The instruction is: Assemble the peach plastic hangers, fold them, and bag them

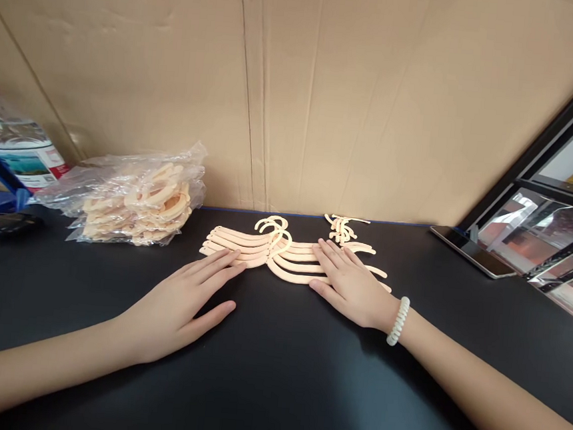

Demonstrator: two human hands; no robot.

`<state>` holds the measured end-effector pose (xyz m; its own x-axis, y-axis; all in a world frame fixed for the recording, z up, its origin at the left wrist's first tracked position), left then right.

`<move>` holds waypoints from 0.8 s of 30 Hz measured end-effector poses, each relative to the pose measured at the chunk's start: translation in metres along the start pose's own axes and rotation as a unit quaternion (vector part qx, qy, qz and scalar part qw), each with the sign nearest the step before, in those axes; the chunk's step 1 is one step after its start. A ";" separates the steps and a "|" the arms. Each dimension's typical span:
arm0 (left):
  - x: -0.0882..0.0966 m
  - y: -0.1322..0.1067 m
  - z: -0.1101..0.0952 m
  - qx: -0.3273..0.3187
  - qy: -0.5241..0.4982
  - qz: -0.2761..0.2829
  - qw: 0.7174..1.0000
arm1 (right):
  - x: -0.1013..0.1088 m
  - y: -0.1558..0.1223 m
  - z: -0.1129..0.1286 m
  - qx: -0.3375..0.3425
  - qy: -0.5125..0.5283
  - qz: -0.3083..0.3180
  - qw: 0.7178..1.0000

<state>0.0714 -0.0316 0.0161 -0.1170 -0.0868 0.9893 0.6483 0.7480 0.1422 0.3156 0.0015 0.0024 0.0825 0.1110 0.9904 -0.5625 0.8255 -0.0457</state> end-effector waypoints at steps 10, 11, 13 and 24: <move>-0.002 0.002 0.001 0.004 -0.004 0.022 1.000 | -0.001 0.011 -0.013 0.011 -0.012 -0.002 1.000; -0.003 0.003 0.001 0.008 -0.003 0.030 1.000 | -0.001 0.011 -0.013 0.009 -0.015 0.001 1.000; -0.004 0.003 0.002 0.011 -0.004 0.040 0.999 | 0.000 0.010 -0.012 0.005 -0.019 -0.002 1.000; -0.001 0.000 -0.001 0.007 -0.009 0.032 0.999 | 0.013 -0.003 0.011 0.052 -0.042 -0.113 0.991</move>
<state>0.0719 -0.0323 0.0154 -0.0890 -0.0263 0.9957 0.6450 0.7602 0.0777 0.3090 -0.0052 0.0163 0.1498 -0.1198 0.9814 -0.6191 0.7626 0.1876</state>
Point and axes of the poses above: each hand's wrist, its own y-axis towards the middle knuckle, its own x-axis out of the back of the hand, z = x × y, the point moved 6 cm from there along y, towards the middle knuckle, and after that the axes turned 8 degrees about z, right-handed, at the moved point
